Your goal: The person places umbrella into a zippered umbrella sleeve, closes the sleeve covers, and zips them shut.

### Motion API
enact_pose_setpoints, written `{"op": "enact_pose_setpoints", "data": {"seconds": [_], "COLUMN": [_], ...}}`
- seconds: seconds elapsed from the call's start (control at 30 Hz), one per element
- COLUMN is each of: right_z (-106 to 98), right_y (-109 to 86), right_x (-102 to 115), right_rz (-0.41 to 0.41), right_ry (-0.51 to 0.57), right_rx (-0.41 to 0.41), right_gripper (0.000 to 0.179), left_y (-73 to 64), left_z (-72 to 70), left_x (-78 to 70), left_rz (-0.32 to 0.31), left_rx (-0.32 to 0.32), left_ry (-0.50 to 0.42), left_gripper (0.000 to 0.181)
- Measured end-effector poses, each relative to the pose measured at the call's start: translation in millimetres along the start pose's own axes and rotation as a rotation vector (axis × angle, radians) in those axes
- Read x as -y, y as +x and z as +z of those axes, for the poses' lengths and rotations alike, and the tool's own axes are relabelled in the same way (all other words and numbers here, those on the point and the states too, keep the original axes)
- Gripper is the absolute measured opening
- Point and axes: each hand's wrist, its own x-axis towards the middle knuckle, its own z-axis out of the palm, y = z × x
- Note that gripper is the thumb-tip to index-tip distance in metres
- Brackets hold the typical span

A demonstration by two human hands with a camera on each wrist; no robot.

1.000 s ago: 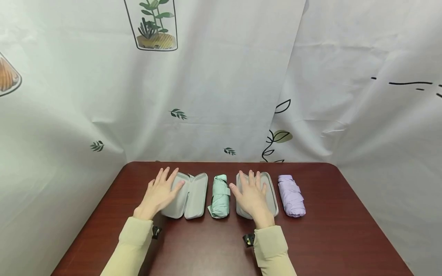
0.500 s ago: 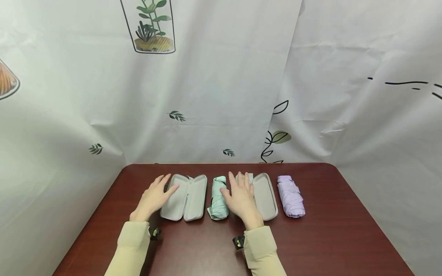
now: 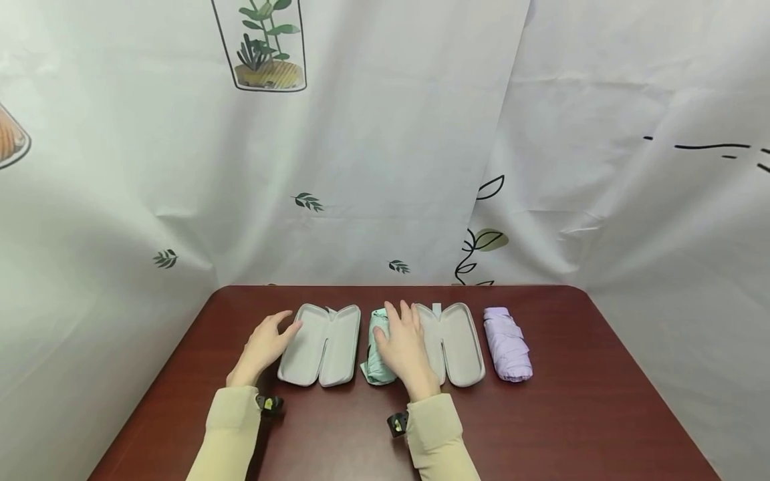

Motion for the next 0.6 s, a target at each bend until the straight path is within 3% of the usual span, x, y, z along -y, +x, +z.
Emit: {"op": "enact_pose_setpoints", "data": {"seconds": [0.23,0.6], "right_z": [15.4,30.0], "right_y": [3.1,8.2], "right_x": [2.5,4.6], "right_rz": [0.02,0.129], "right_ry": [0.065,0.083], "right_rx": [0.01,0.065], "right_gripper": [0.055,0.056], "left_y": [0.5,7.1], "left_z": [4.0,13.1], "left_x": [9.7,17.0], "left_rz": [-0.059,-0.053], "left_rx": [-0.01,-0.037], "left_ry": [-0.054,-0.157], "left_gripper": [0.055,0.043]}}
